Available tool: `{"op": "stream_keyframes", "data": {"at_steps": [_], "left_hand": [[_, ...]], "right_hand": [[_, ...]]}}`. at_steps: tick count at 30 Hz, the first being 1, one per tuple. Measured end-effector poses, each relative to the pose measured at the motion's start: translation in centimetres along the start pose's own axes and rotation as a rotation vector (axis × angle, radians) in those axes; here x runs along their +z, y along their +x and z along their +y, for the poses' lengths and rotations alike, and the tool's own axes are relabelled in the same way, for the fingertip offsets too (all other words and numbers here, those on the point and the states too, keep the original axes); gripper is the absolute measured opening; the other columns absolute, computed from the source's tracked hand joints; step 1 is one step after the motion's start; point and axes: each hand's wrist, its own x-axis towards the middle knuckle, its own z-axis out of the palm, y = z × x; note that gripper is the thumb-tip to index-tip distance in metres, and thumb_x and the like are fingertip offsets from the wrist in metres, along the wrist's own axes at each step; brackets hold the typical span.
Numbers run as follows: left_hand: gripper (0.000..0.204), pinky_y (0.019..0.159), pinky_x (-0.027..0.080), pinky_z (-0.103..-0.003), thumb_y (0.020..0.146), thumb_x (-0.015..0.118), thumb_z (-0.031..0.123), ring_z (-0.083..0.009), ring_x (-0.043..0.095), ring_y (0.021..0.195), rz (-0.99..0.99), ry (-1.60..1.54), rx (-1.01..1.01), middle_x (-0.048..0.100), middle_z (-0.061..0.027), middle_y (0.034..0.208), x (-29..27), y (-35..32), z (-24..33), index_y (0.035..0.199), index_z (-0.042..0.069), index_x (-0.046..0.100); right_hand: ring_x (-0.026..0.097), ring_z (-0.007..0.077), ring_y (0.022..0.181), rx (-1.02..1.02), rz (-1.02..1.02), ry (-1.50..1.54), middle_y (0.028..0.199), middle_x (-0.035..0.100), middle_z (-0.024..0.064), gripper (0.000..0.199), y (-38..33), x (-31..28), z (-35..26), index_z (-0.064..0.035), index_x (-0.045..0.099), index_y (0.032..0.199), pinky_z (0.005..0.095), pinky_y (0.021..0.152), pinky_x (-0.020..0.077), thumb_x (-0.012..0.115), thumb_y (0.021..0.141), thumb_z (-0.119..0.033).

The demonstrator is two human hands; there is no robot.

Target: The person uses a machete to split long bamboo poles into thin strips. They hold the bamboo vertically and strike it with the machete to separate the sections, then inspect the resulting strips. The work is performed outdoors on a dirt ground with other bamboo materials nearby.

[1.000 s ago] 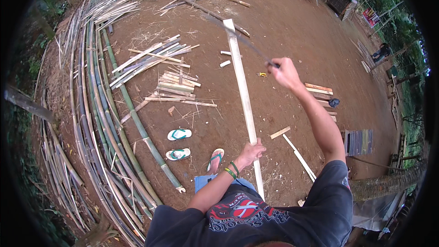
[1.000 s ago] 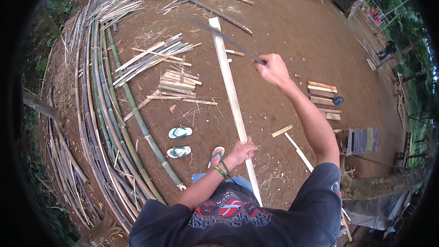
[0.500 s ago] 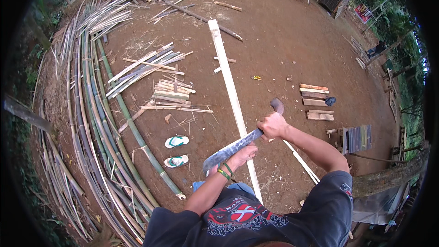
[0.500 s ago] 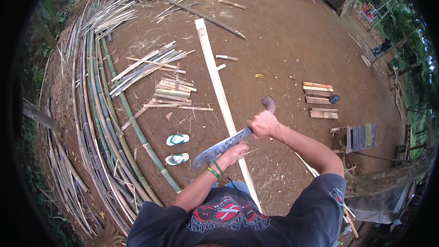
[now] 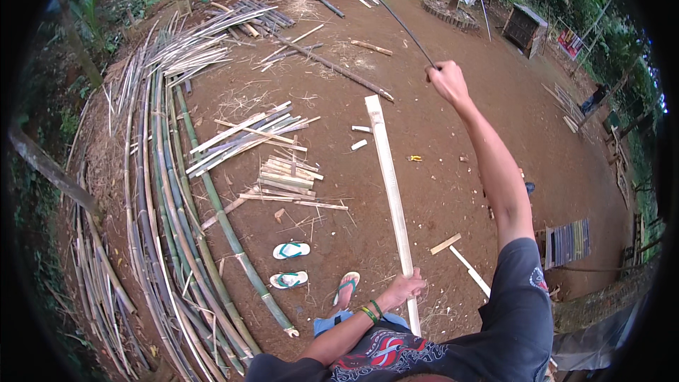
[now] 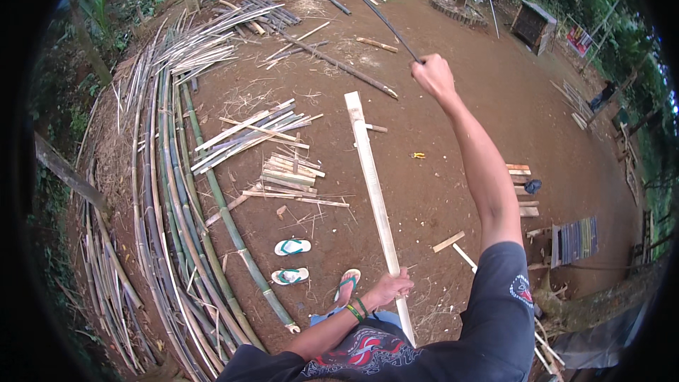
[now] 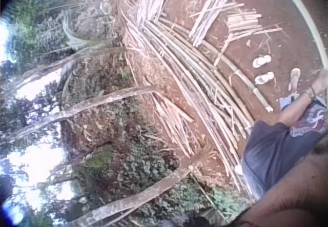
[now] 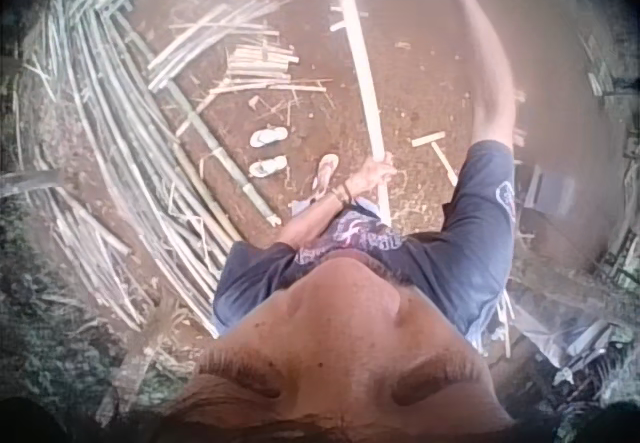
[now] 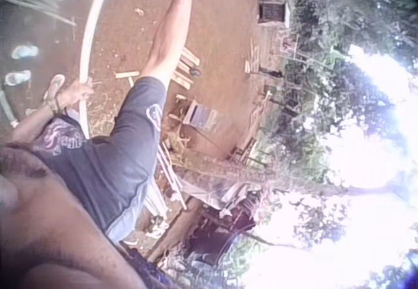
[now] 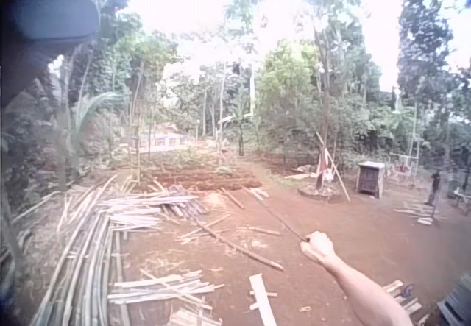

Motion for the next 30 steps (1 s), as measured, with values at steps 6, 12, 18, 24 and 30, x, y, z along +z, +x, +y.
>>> {"op": "stream_keyframes", "data": {"at_steps": [6, 12, 18, 24, 30], "left_hand": [[0.025, 0.049, 0.036, -0.023, 0.085, 0.069, 0.004, -0.0053, 0.046, 0.054, 0.074, -0.022, 0.011, 0.049, 0.0046, 0.065, 0.3, 1.1, 0.4, 0.075, 0.012, 0.047], [0.023, 0.053, 0.040, -0.024, 0.087, 0.073, 0.023, -0.0062, 0.051, 0.060, 0.155, 0.315, 0.043, 0.054, 0.0035, 0.070, -1.6, 2.0, -0.7, 0.085, 0.010, 0.054], [0.057, 0.100, 0.040, -0.038, 0.095, 0.054, 0.053, -0.0190, 0.052, 0.117, -0.042, 0.412, 0.052, 0.058, -0.0096, 0.121, -3.4, 2.0, 3.3, 0.126, 0.005, 0.051], [0.095, 0.117, 0.022, -0.050, 0.092, 0.020, 0.077, -0.0280, 0.032, 0.141, 0.017, 0.143, 0.552, 0.037, -0.0167, 0.151, -1.3, 3.6, 22.9, 0.150, 0.002, 0.030], [0.077, 0.079, 0.048, -0.032, 0.095, 0.037, 0.069, -0.0175, 0.058, 0.089, -0.200, -0.100, 0.617, 0.057, -0.0055, 0.106, 3.3, 7.0, 30.8, 0.135, 0.004, 0.048]], "right_hand": [[0.039, 0.0087, 0.048, 0.160, -0.434, 0.417, 0.052, 0.045, -0.0042, 0.038, -12.8, 3.9, -2.1, -0.0033, 0.074, 0.085, 0.0321, 0.047, 0.0276, 0.064, 0.089, -0.039], [0.037, 0.0041, 0.045, 0.272, -0.455, 0.657, 0.055, 0.044, -0.0078, 0.026, -21.1, 5.3, 0.0, -0.0022, 0.072, 0.097, 0.0259, 0.043, 0.0250, 0.066, 0.092, -0.027], [0.038, 0.0040, 0.043, 0.451, -0.457, 0.817, 0.054, 0.046, -0.0057, 0.020, -24.2, 4.4, -0.7, -0.0056, 0.061, 0.075, 0.0239, 0.041, 0.0250, 0.067, 0.090, -0.017], [0.038, 0.0064, 0.042, 0.508, -0.424, 0.969, 0.053, 0.044, -0.0044, 0.019, -25.2, 3.0, -0.5, -0.0055, 0.060, 0.080, 0.0246, 0.041, 0.0286, 0.064, 0.092, -0.019], [0.037, 0.0054, 0.046, 0.583, -0.325, 1.075, 0.058, 0.042, -0.0056, 0.030, -27.8, -0.4, -0.6, 0.0037, 0.064, 0.105, 0.0234, 0.042, 0.0281, 0.067, 0.091, -0.022]]}}
